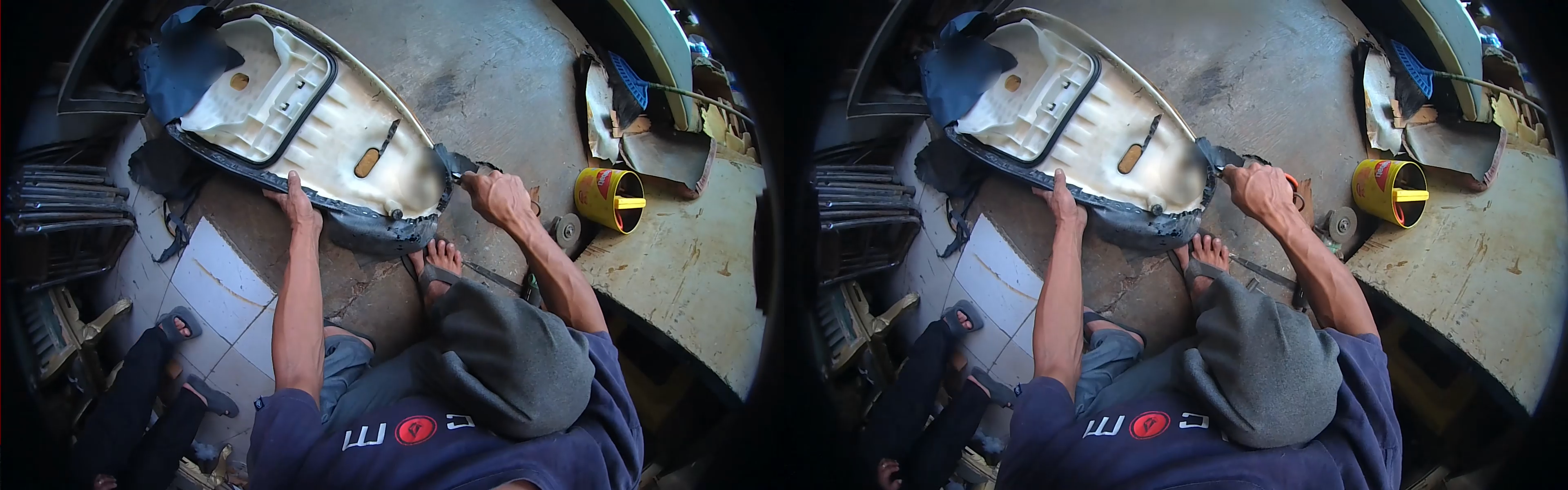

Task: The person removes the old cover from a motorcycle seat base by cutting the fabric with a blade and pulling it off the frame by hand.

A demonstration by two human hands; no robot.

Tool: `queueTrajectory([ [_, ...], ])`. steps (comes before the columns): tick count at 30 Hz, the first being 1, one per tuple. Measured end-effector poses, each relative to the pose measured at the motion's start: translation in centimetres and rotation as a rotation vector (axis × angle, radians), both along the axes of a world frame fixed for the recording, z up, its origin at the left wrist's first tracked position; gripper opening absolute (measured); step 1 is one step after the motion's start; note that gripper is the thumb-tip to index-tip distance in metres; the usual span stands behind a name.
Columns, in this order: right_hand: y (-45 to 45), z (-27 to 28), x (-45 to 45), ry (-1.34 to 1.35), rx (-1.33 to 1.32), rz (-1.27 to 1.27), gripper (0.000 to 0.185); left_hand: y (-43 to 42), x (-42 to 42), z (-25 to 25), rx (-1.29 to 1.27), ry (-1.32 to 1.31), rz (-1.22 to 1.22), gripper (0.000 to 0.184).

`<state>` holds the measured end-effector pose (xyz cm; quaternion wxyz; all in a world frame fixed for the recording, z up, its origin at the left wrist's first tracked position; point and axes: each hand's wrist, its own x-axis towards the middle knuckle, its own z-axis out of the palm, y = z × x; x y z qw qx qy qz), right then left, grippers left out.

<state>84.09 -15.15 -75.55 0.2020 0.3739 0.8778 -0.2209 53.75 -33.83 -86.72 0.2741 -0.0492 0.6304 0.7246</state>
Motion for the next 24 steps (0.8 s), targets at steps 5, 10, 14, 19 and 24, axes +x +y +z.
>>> queueTrajectory([
  [5, -0.2, -0.7, -1.7, 0.023, 0.2, 0.085, 0.023, 0.3, 0.9, 1.4, -0.024, 0.02, -0.009, 0.09],
  [10, -1.6, -3.1, -2.2, -0.156, 0.218, 0.099, 0.024, -0.6, 1.1, 0.8, 0.056, 0.026, -0.078, 0.089],
  [14, 3.0, -2.1, -2.1, 0.101, -0.02, 0.037, 0.025, 0.2, 0.4, -0.1, 0.049, 0.099, -0.033, 0.077],
  [19, 2.7, -2.3, -0.8, 0.106, -0.031, 0.075, 0.028, 0.3, 0.5, 1.4, -0.051, 0.03, -0.041, 0.078],
  [24, 1.9, 0.0, -0.9, 0.211, -0.031, -0.107, 0.03, -0.7, -0.1, 0.0, -0.261, 0.072, -0.065, 0.103],
])
